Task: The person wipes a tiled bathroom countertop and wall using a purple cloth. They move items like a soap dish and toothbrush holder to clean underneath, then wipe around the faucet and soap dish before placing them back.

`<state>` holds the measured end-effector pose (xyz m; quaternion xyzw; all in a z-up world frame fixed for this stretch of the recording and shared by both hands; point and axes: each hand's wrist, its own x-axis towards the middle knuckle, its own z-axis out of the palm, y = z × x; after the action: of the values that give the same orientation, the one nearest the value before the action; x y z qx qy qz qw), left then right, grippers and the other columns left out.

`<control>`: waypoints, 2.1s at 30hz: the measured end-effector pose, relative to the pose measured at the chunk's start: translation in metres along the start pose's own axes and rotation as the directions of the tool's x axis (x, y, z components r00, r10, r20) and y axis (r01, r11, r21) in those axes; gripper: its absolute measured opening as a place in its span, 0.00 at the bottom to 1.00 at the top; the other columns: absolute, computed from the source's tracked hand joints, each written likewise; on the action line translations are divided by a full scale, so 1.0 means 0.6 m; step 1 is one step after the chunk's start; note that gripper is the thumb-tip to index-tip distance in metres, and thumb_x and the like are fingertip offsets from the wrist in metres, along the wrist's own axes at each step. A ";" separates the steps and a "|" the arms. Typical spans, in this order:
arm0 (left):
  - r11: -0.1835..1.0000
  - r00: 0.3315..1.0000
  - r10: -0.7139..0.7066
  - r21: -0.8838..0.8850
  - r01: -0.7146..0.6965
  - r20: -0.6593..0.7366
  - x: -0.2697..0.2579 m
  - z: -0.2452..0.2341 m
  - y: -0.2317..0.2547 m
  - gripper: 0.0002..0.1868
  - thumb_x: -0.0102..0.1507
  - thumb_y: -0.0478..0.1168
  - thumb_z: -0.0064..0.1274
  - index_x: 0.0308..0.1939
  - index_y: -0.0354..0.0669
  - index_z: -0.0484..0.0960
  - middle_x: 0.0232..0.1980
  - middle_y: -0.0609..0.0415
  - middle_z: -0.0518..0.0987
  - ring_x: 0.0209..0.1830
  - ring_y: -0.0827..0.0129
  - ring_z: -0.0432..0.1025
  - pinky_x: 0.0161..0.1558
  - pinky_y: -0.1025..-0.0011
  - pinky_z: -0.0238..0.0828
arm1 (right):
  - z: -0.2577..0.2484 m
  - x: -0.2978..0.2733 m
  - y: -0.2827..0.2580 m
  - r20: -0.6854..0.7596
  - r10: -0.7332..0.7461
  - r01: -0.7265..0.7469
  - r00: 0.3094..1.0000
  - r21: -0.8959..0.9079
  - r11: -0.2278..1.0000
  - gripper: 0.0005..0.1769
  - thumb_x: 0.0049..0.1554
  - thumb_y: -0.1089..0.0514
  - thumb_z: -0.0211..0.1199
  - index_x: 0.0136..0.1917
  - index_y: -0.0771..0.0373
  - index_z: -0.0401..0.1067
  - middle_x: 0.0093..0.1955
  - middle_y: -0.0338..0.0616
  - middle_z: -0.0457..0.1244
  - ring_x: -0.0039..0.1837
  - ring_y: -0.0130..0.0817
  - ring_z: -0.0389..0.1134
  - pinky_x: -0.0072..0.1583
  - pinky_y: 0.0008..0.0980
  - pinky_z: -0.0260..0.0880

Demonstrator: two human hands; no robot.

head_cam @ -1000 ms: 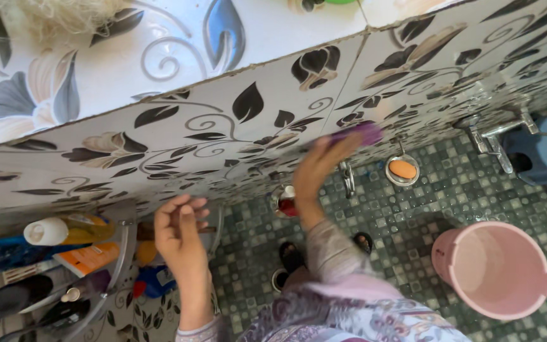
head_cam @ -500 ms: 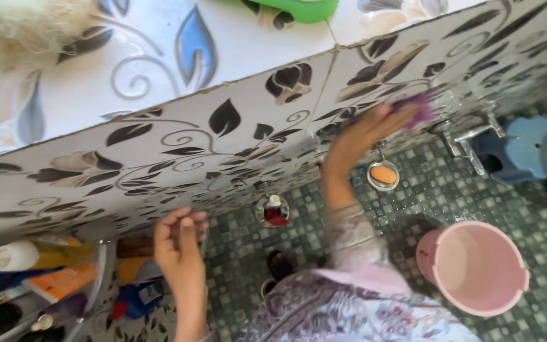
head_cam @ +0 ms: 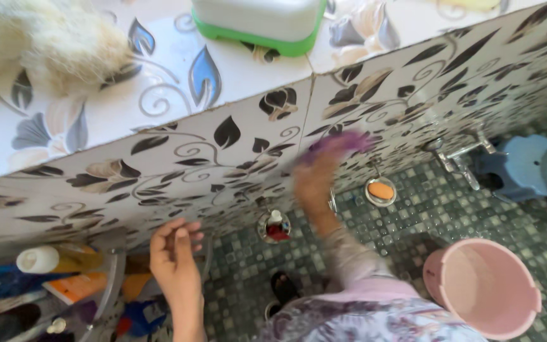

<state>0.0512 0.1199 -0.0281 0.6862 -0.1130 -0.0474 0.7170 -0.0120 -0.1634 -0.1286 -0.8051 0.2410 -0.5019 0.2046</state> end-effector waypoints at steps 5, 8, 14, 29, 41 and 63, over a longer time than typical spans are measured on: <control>0.998 0.997 0.061 0.013 -0.061 -0.041 -0.004 0.011 0.012 0.12 0.72 0.40 0.47 0.56 0.38 0.74 0.50 0.49 0.81 0.43 0.73 0.75 0.43 0.76 0.71 | -0.100 0.193 -0.003 -0.470 0.193 -0.141 0.861 0.143 0.980 0.37 0.76 0.50 0.41 0.87 0.69 0.32 0.91 0.58 0.29 0.89 0.47 0.26 0.87 0.41 0.23; 0.931 0.953 0.274 0.286 -0.229 -0.131 -0.020 0.067 0.048 0.11 0.73 0.39 0.49 0.57 0.36 0.75 0.59 0.44 0.75 0.49 0.66 0.71 0.51 0.69 0.69 | -0.054 0.170 -0.090 -0.312 -0.113 0.130 0.943 0.035 0.991 0.37 0.72 0.46 0.45 0.85 0.63 0.38 0.89 0.53 0.31 0.89 0.47 0.27 0.87 0.47 0.22; 0.683 0.754 0.655 0.397 -0.612 0.036 -0.036 0.153 0.132 0.13 0.71 0.35 0.48 0.58 0.36 0.74 0.74 0.41 0.67 0.76 0.50 0.61 0.75 0.56 0.59 | -0.072 0.133 -0.060 -0.031 -0.370 0.356 0.929 -0.210 0.911 0.44 0.66 0.39 0.53 0.84 0.59 0.41 0.87 0.54 0.34 0.88 0.57 0.25 0.85 0.60 0.21; 0.435 0.500 0.778 0.248 -0.866 0.380 -0.084 0.408 0.196 0.14 0.71 0.38 0.52 0.60 0.42 0.76 0.76 0.47 0.65 0.81 0.48 0.55 0.78 0.49 0.54 | -0.215 0.202 0.137 -0.214 0.200 -0.105 0.956 0.385 0.917 0.39 0.70 0.48 0.46 0.86 0.59 0.34 0.89 0.60 0.30 0.78 0.62 0.38 0.78 0.48 0.45; 0.101 0.405 0.889 0.770 -0.630 0.214 0.029 0.593 0.085 0.39 0.75 0.64 0.38 0.82 0.45 0.53 0.84 0.47 0.50 0.87 0.43 0.33 0.78 0.37 0.24 | -0.494 0.411 0.503 -0.295 0.196 -0.188 0.935 0.055 0.981 0.41 0.75 0.44 0.38 0.87 0.62 0.23 0.91 0.54 0.19 0.91 0.50 0.19 0.89 0.47 0.22; 0.238 0.428 0.903 0.782 -0.576 0.040 0.002 0.669 0.134 0.22 0.78 0.50 0.34 0.71 0.43 0.58 0.73 0.43 0.55 0.79 0.44 0.43 0.78 0.35 0.39 | -0.559 0.500 0.548 -0.346 -0.114 0.029 0.931 -0.243 0.970 0.33 0.74 0.50 0.29 0.82 0.72 0.29 0.84 0.66 0.30 0.88 0.55 0.26 0.87 0.49 0.26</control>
<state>-0.0454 -0.2666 0.0649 0.7442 -0.2832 0.5059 0.3316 -0.2624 -0.6337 0.0349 -0.7272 0.3017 -0.6151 0.0427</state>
